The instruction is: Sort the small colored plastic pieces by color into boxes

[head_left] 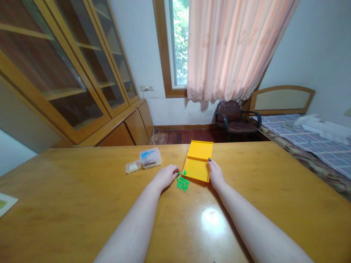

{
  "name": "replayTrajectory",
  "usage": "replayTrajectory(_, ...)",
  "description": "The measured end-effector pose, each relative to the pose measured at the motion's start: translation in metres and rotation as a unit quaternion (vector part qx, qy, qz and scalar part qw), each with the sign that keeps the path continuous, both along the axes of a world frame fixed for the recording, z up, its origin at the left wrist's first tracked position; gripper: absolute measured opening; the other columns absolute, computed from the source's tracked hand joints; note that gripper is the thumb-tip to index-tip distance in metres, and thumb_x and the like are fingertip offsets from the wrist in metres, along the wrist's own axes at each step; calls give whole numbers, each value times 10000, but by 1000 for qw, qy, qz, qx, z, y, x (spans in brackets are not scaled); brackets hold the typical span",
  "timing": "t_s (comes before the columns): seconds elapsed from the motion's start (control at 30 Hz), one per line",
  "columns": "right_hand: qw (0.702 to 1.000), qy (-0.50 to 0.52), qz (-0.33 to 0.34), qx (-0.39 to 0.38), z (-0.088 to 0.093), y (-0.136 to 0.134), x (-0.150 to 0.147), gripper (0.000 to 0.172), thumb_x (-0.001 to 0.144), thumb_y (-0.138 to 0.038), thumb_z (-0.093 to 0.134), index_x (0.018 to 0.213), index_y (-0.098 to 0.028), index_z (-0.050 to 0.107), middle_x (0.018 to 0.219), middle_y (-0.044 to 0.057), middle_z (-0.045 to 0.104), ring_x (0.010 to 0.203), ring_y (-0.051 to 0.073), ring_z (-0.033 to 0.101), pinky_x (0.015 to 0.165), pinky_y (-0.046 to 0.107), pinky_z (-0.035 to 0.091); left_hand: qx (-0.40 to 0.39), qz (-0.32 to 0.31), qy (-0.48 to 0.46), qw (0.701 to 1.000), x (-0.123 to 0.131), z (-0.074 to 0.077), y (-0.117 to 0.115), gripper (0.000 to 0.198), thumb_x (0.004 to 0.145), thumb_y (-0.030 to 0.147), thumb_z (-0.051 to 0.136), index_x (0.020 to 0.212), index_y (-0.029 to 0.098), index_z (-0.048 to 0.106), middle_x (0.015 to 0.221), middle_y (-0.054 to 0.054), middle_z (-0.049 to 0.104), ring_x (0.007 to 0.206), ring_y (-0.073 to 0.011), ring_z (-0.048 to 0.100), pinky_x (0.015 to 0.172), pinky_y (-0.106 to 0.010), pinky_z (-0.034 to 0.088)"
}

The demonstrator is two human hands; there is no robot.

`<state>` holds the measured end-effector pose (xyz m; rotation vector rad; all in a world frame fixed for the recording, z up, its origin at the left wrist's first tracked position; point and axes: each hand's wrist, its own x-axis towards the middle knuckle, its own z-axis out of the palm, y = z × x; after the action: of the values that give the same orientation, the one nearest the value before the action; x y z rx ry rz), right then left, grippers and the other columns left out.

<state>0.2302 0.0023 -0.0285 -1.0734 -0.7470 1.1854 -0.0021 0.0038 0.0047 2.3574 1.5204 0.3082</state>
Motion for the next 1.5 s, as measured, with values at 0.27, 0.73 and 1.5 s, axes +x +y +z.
replayTrajectory(0.27,999,-47,15,3,-1,2,-1,389,688,-560,557,852,-219,646,849,46,705,865,267,632,743,377,498,10,42,49,998,5,-3,2,136,840,246,465,889,194,581,929,-45,610,852,-162,578,722,-244,415)
replayTrajectory(0.73,999,-22,18,15,-6,3,0,415,672,-569,568,864,-208,633,909,48,694,887,264,620,777,383,483,31,74,171,982,18,5,-3,238,894,200,326,930,122,548,929,-124,587,857,-226,577,746,-344,409)
replayTrajectory(1.5,999,-33,9,16,-7,4,1,406,680,-565,563,866,-213,640,900,48,698,875,264,625,766,382,491,49,-7,97,994,18,13,-7,144,838,271,494,924,220,598,964,-46,600,920,-181,544,817,-290,383)
